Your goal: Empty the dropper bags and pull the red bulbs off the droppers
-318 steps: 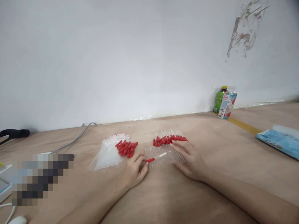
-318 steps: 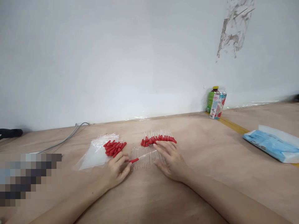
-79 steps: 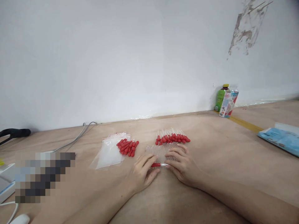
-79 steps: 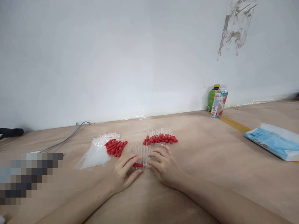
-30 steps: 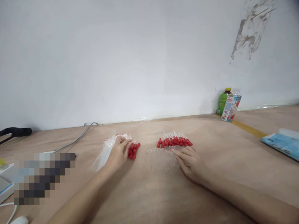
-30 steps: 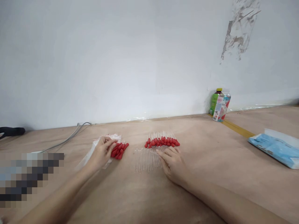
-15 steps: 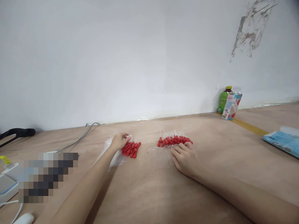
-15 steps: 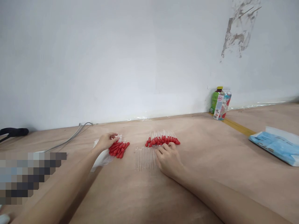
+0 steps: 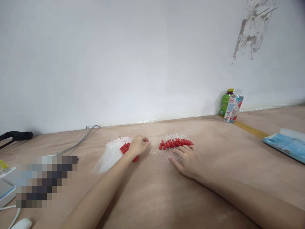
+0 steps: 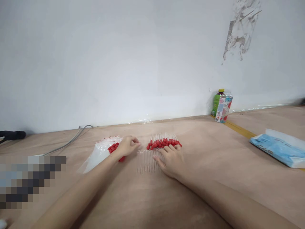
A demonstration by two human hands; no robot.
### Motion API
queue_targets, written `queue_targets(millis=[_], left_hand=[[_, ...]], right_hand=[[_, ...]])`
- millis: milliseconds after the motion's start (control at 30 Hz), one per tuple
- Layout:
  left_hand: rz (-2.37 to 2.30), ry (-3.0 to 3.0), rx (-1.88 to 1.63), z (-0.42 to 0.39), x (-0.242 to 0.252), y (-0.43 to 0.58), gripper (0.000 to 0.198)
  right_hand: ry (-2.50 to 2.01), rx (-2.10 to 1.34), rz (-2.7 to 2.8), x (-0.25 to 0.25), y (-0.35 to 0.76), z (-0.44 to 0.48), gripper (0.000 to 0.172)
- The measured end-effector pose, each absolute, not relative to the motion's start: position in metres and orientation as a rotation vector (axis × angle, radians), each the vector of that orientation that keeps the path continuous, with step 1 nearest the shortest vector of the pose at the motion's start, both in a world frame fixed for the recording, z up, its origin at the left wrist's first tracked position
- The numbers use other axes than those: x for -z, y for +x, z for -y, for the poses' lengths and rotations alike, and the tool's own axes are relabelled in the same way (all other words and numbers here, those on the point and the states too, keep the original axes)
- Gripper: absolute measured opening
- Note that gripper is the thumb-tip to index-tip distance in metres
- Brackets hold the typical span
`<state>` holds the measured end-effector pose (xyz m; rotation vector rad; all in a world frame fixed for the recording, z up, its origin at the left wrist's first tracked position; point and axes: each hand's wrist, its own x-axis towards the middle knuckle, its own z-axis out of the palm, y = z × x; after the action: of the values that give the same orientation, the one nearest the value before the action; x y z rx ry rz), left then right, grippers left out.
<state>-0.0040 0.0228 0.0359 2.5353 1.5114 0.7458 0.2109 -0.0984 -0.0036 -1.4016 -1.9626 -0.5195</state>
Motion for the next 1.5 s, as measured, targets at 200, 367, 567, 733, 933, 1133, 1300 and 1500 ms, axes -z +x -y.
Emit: queue_targets(millis=[200, 367, 567, 733, 933, 1133, 1300, 1500], left_hand=[[-1.405, 2.503, -0.605, -0.013, -0.027, 0.034, 0.027], [-1.453, 2.367, -0.549, -0.019, -0.02, 0.043, 0.025], [-1.547, 2.286, -0.717, -0.014, -0.02, 0.033, 0.03], [-1.468, 2.412, -0.938, 0.016, -0.025, 0.003, 0.016], [-0.985, 2.743, -1.106, 0.053, -0.006, -0.025, 0.008], [-0.746, 2.901, -1.171, 0.067, 0.011, -0.018, 0.011], [-0.675, 2.932, -1.154, 0.071, 0.013, -0.015, 0.01], [-0.645, 2.896, -1.213, 0.076, 0.006, -0.012, 0.022]], right_hand=[[-1.384, 0.536, 1.973, 0.006, 0.238, 0.1, 0.027], [-1.316, 0.462, 1.895, 0.011, 0.245, 0.105, 0.025], [-1.303, 0.391, 1.849, 0.014, 0.245, 0.104, 0.023], [-1.239, 0.297, 1.819, 0.023, 0.251, 0.098, 0.017], [-1.139, 0.227, 1.896, 0.022, 0.248, 0.097, 0.041], [-1.035, 0.313, 2.112, 0.017, 0.242, 0.102, 0.055], [-0.921, 0.348, 2.203, 0.018, 0.234, 0.101, 0.031], [-0.86, 0.327, 2.182, 0.016, 0.222, 0.105, 0.016]])
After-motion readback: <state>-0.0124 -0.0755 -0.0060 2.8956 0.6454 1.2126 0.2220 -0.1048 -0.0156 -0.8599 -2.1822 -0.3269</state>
